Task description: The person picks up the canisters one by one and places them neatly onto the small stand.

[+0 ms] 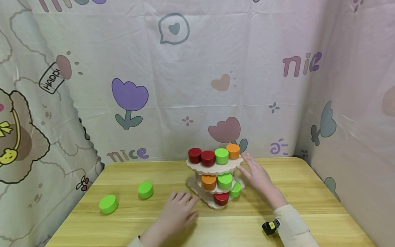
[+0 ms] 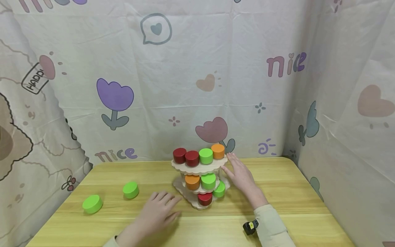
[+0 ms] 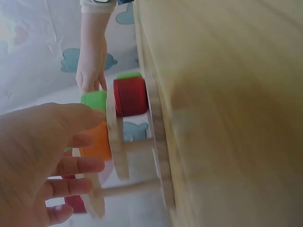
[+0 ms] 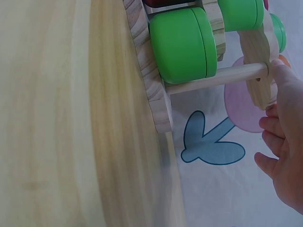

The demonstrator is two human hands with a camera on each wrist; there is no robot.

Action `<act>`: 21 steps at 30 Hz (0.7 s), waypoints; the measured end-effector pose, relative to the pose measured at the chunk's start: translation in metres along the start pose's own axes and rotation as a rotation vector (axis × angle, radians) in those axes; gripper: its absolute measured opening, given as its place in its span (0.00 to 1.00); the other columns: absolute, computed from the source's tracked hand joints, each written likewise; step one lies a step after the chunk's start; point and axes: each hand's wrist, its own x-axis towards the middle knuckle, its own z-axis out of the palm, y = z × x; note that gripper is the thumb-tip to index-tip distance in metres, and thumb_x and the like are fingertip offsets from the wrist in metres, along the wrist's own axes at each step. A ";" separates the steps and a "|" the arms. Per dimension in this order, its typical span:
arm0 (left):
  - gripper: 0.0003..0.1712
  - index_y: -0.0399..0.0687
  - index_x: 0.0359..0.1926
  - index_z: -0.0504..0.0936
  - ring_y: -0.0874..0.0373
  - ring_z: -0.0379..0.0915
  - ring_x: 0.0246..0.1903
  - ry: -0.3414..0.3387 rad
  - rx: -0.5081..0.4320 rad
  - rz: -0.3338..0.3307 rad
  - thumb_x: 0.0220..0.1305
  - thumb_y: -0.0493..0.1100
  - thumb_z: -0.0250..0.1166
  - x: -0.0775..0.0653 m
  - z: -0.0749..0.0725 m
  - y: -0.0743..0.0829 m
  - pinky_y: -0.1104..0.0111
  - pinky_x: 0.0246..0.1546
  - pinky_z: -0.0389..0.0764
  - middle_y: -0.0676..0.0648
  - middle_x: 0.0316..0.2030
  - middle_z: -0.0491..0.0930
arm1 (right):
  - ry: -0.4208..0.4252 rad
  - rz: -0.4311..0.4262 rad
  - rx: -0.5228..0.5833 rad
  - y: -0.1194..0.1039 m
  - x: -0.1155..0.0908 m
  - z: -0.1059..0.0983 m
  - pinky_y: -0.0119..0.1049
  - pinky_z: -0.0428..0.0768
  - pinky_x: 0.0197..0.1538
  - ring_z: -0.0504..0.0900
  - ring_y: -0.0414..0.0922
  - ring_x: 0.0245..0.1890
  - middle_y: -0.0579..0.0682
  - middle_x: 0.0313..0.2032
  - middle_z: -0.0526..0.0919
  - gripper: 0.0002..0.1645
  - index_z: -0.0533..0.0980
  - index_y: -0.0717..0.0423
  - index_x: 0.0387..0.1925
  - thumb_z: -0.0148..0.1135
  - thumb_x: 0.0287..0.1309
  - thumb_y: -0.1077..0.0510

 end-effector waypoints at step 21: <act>0.25 0.53 0.46 0.81 0.55 0.73 0.42 0.081 0.106 -0.206 0.49 0.58 0.71 -0.068 -0.019 -0.063 0.62 0.40 0.68 0.52 0.39 0.80 | -0.003 0.007 0.008 -0.002 0.000 -0.001 0.57 0.57 0.72 0.56 0.57 0.74 0.57 0.74 0.57 0.42 0.57 0.55 0.73 0.49 0.68 0.36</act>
